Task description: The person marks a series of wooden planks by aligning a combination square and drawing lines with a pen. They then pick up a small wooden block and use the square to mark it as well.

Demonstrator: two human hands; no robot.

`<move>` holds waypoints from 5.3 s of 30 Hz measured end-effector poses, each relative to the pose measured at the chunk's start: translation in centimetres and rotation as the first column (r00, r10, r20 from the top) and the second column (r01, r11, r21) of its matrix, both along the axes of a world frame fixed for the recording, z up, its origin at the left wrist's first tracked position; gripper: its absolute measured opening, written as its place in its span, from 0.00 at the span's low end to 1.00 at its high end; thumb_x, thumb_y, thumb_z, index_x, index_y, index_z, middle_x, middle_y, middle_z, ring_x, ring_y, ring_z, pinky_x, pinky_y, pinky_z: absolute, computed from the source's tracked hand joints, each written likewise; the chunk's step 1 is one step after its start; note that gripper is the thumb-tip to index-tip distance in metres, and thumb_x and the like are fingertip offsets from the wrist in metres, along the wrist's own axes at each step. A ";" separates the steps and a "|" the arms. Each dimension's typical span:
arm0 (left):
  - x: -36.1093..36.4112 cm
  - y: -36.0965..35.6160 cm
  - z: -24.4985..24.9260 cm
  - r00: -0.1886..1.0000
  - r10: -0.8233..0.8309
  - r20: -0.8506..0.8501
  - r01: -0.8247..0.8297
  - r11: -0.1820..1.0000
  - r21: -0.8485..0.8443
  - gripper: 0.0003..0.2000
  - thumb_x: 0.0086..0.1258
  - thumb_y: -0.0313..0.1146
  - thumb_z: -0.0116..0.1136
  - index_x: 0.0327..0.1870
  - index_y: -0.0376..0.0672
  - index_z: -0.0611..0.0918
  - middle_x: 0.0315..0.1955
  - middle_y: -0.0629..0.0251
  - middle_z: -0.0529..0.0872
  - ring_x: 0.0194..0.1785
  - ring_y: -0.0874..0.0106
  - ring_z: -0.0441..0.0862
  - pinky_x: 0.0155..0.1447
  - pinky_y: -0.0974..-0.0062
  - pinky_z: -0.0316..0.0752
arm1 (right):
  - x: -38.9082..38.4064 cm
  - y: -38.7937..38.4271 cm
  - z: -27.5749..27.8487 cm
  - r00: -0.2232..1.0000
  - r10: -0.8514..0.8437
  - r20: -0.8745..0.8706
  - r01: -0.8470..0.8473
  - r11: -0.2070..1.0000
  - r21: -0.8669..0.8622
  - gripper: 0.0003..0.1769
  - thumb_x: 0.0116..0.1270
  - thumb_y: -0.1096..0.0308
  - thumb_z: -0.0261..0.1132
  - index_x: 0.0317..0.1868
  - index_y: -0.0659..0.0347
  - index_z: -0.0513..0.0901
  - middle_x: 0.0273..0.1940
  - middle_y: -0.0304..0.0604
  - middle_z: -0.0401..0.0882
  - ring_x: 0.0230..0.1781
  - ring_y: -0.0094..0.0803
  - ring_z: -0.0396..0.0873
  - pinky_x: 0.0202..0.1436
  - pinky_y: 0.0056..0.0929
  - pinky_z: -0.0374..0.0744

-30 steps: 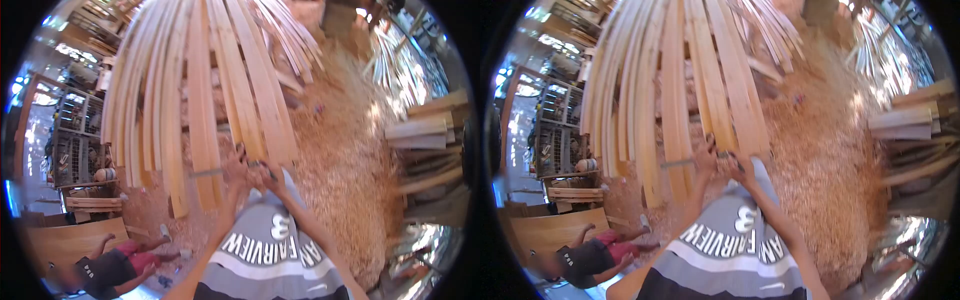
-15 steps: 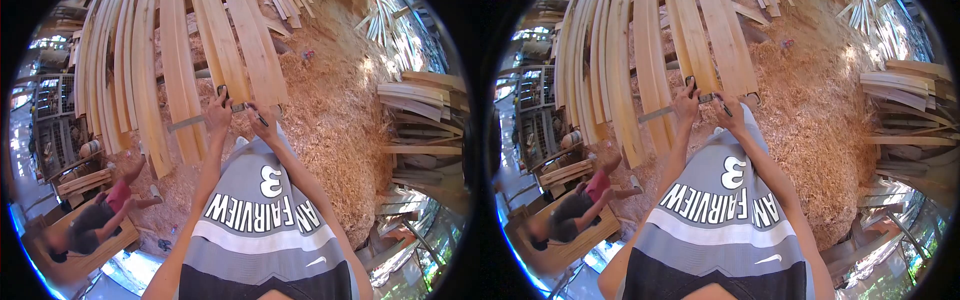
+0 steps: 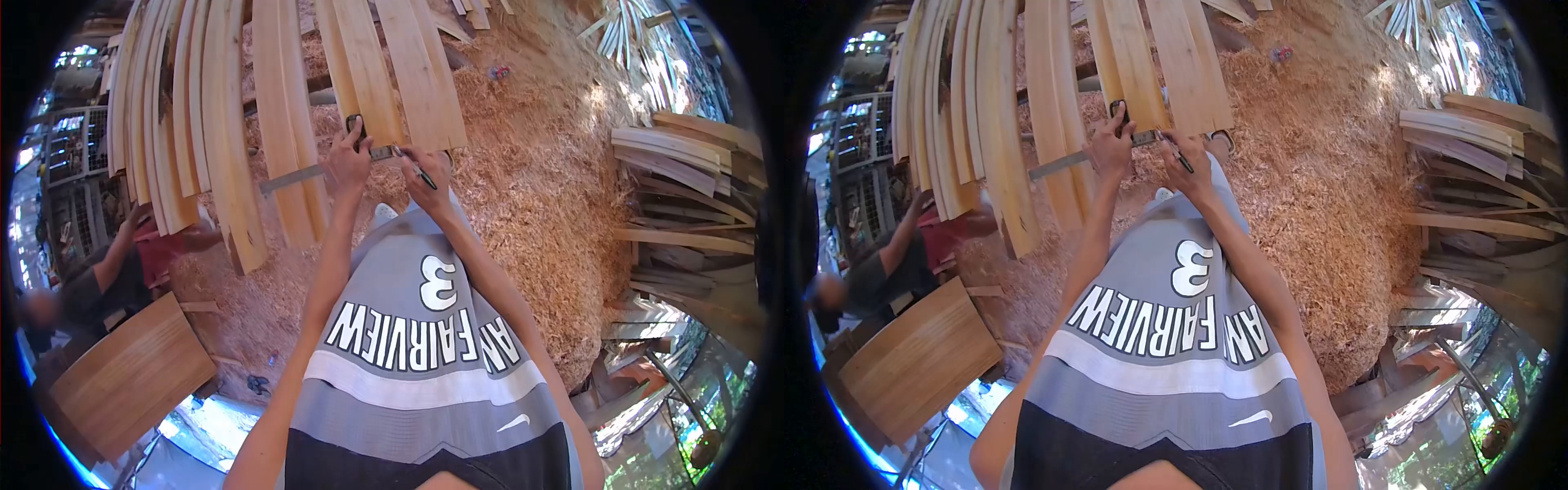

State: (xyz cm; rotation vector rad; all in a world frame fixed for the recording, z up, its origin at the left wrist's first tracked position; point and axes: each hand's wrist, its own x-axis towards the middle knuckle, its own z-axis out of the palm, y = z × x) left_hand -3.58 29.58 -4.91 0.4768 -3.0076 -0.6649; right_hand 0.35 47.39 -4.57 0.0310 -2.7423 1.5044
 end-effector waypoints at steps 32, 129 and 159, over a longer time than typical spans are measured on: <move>16.0 2.0 1.1 0.897 -0.378 0.229 0.083 0.652 0.754 0.53 0.56 0.61 0.76 0.82 0.50 0.63 0.67 0.42 0.78 0.68 0.47 0.78 0.74 0.58 0.70 | -3.5 17.3 -1.2 0.872 0.151 0.465 0.007 0.947 -0.321 0.24 0.82 0.59 0.47 0.68 0.64 0.76 0.61 0.52 0.84 0.62 0.36 0.81 0.65 0.35 0.75; -1.1 17.3 18.9 0.961 0.262 0.088 -0.236 0.615 0.753 0.07 0.76 0.32 0.58 0.41 0.38 0.82 0.28 0.56 0.85 0.35 0.62 0.85 0.43 0.64 0.77 | -24.6 16.2 18.3 0.523 0.658 0.542 -0.419 0.752 -0.508 0.09 0.62 0.68 0.80 0.40 0.61 0.90 0.30 0.27 0.82 0.28 0.14 0.72 0.31 0.19 0.68; -0.9 18.9 18.7 0.987 0.145 0.064 -0.137 0.578 0.804 0.07 0.79 0.30 0.55 0.41 0.37 0.82 0.23 0.65 0.85 0.24 0.75 0.80 0.31 0.73 0.74 | -24.6 18.3 21.4 0.438 0.685 0.582 -0.576 0.711 -0.403 0.14 0.66 0.57 0.78 0.39 0.59 0.89 0.29 0.26 0.78 0.29 0.13 0.71 0.31 0.20 0.67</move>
